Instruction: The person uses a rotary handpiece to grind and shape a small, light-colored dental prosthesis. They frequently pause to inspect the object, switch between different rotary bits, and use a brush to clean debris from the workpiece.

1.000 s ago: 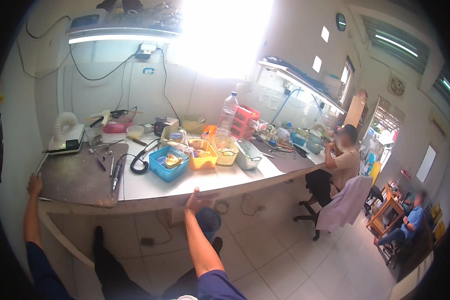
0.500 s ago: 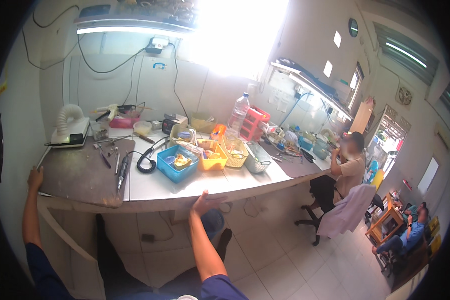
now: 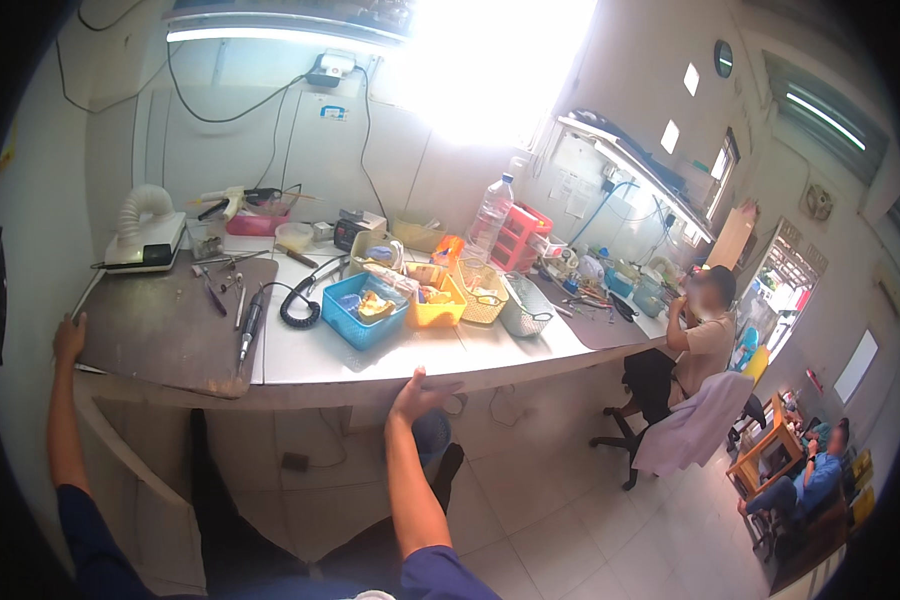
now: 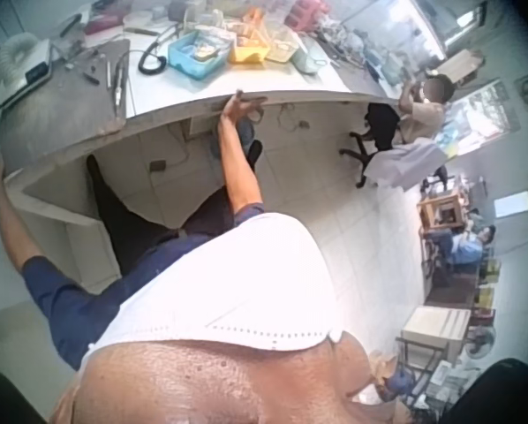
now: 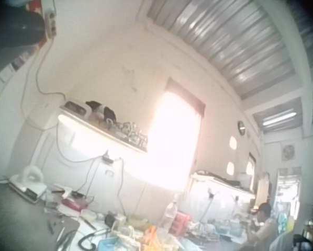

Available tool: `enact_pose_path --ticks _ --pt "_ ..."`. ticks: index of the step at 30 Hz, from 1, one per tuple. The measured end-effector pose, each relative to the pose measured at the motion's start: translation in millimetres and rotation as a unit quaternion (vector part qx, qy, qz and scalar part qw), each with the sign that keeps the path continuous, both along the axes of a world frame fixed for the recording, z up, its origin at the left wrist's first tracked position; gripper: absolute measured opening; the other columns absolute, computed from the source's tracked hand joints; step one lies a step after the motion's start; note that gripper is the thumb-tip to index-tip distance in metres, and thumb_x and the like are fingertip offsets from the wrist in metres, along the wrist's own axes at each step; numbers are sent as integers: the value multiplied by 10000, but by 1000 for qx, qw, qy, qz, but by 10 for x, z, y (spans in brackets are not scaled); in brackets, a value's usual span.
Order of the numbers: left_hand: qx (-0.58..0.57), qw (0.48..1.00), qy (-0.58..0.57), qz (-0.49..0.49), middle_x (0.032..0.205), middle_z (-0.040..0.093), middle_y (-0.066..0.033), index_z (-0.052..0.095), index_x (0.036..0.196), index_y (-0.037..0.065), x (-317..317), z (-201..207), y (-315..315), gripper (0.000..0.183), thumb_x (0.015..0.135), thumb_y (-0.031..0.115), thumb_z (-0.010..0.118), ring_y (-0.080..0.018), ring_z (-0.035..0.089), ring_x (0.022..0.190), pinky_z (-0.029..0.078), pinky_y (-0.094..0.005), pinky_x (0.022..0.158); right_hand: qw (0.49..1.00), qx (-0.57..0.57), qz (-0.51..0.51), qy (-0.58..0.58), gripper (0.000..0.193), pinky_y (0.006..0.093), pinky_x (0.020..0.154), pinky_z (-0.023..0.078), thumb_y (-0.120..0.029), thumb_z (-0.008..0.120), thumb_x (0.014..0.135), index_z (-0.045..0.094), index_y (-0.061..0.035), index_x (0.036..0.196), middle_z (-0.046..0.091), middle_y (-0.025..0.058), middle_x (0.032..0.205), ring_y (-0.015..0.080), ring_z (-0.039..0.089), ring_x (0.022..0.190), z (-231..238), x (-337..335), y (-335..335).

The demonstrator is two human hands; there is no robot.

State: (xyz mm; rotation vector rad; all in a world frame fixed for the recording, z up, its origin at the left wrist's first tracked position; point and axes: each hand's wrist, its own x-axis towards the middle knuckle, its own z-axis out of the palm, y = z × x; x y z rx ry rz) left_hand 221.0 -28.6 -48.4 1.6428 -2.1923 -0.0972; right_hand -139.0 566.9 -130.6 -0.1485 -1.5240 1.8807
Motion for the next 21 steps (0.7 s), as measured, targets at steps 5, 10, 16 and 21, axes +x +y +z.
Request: enact_pose_path --ticks 5,10,16,21 --pt "-20 1000 10 5 1301 525 -253 402 1403 -1 29 -116 25 694 962 535 397 -398 515 1198 404 -502 1008 999 25 -9 -35 1034 428 1161 222 -364 638 813 -23 60 1486 77 295 1526 367 230 1401 -83 -57 -2" --pt "9 999 -25 19 1292 531 -255 429 1396 24 -67 267 508 713 937 570 425 -391 518 1200 408 -496 1007 998 49 -22 -30 996 440 1119 288 -376 626 853 -15 37 1495 145 295 1510 366 310 1359 -201 -217 139" --pt "-18 1000 -7 19 1194 586 -259 502 1330 31 -14 152 414 709 912 600 442 -388 563 1141 434 -485 972 998 -46 49 -10 993 433 1071 367 -333 647 851 -10 44 1493 208 281 1471 342 411 1270 -186 -167 116" --pt "-20 999 4 27 1187 594 -249 509 1336 49 56 172 342 720 910 623 422 -386 570 1132 442 -483 964 995 -60 66 -54 986 436 1023 410 -346 636 854 -20 -7 1507 346 222 1422 318 455 1232 -17 -28 106"
